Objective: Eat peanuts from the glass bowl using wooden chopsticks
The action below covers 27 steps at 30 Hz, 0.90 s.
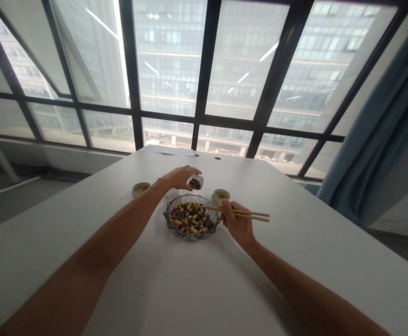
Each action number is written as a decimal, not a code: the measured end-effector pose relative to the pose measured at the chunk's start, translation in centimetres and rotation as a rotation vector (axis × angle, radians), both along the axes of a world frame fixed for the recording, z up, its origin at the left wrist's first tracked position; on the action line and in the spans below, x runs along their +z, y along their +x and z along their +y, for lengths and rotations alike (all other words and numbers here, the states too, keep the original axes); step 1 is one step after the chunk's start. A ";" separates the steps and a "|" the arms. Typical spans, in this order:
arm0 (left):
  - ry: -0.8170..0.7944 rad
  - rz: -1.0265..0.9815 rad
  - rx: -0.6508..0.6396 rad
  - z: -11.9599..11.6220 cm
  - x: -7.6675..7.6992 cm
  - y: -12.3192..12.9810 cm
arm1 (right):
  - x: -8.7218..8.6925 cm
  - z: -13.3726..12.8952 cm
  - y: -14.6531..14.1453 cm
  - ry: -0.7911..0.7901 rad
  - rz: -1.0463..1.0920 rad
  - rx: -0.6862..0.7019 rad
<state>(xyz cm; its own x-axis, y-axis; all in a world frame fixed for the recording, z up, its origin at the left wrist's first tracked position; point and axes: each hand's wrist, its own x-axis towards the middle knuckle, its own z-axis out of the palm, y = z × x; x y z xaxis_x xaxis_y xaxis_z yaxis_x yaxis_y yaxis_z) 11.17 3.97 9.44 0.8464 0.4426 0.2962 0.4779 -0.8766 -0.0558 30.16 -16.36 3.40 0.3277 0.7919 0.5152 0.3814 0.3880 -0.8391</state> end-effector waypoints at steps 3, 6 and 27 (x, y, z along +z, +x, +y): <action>-0.006 0.006 0.022 -0.2 0.1 0.0 | 0.1 0.8 0.3 0.001 0.225 -0.023; -0.025 0.008 0.023 -0.7 0.4 -0.1 | 0.1 1.3 0.6 0.023 0.369 -0.031; -0.022 0.081 0.048 -1.7 1.1 0.6 | 0.9 1.3 0.4 0.185 0.096 0.017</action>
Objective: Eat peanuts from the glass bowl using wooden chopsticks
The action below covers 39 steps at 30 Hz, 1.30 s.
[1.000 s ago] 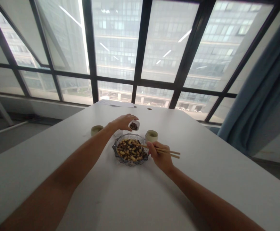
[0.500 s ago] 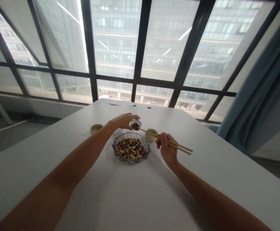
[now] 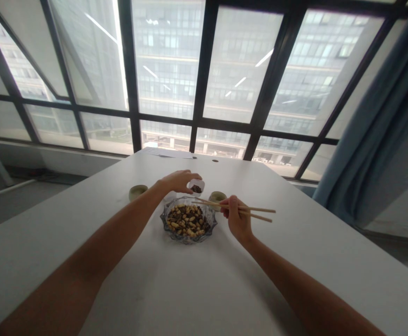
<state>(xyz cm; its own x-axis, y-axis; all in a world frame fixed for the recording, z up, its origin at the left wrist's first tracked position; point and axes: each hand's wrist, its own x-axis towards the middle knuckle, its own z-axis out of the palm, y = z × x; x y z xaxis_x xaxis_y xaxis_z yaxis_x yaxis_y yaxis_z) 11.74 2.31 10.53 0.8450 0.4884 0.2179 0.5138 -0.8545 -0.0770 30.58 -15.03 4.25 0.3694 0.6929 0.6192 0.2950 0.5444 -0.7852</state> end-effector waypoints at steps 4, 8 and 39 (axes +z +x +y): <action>-0.030 0.022 0.027 0.2 -0.2 -0.1 | 1.0 -0.9 -0.7 -0.131 -0.029 0.065; -0.057 0.059 0.078 0.2 -0.3 -0.3 | 2.6 -1.5 -0.8 -0.158 -0.046 0.051; -0.220 -0.018 0.056 1.6 -1.5 -0.4 | 4.4 -2.5 -1.3 -0.465 -0.317 0.388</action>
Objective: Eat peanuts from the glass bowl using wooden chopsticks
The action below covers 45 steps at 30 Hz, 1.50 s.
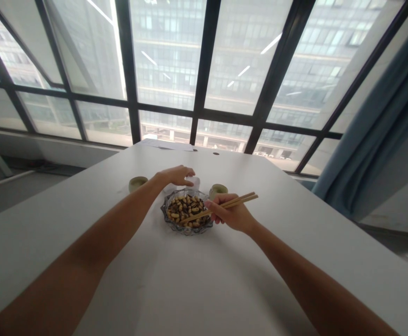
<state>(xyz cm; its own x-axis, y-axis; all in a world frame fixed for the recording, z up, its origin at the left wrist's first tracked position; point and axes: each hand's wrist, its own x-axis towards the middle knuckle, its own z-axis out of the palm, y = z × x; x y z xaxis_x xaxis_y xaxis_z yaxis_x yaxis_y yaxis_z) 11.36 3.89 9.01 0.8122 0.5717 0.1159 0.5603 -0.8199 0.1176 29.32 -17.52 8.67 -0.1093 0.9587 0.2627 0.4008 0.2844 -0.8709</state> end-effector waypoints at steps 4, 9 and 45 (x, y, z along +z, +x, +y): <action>0.015 0.007 0.000 0.1 0.0 0.0 | -0.3 0.6 0.3 0.075 0.003 -0.106; 0.038 0.038 0.047 -0.1 0.1 0.1 | 0.2 1.2 1.6 0.126 0.055 -0.236; -0.001 -0.003 0.058 -0.5 0.3 0.1 | -2.7 0.9 -0.7 0.173 0.096 -0.106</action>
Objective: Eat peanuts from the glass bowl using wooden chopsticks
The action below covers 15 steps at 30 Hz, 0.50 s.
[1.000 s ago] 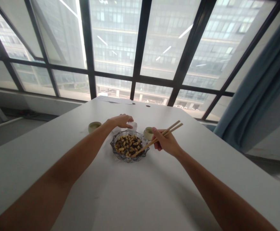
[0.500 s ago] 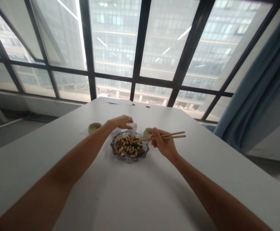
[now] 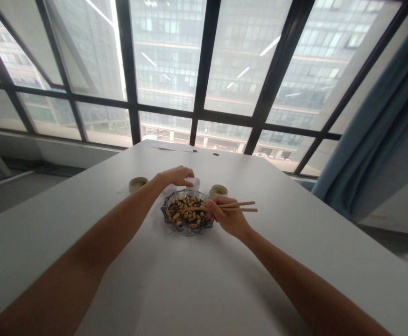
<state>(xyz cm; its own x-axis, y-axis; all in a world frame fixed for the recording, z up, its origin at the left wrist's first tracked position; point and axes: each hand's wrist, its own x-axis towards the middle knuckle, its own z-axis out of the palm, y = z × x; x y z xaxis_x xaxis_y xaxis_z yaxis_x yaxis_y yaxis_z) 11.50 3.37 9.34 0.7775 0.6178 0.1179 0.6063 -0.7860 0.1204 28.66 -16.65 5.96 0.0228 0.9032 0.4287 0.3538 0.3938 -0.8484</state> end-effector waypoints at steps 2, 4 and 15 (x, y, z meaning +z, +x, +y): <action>0.005 0.002 0.005 -0.1 0.0 0.0 | -0.1 0.0 -0.1 -0.005 -0.005 0.006; 0.012 0.004 0.007 -0.2 0.0 0.0 | -0.1 0.0 -0.2 -0.010 0.000 0.009; -0.007 0.009 0.022 -0.2 0.2 -0.1 | 0.1 0.2 0.6 0.034 0.108 -0.090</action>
<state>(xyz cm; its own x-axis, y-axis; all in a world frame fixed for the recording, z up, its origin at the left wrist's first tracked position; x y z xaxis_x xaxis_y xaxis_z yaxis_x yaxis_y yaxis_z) 11.42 3.15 9.55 0.7648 0.6353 0.1070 0.6243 -0.7719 0.1201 29.23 -16.40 6.09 0.1508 0.8806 0.4492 0.2963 0.3933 -0.8704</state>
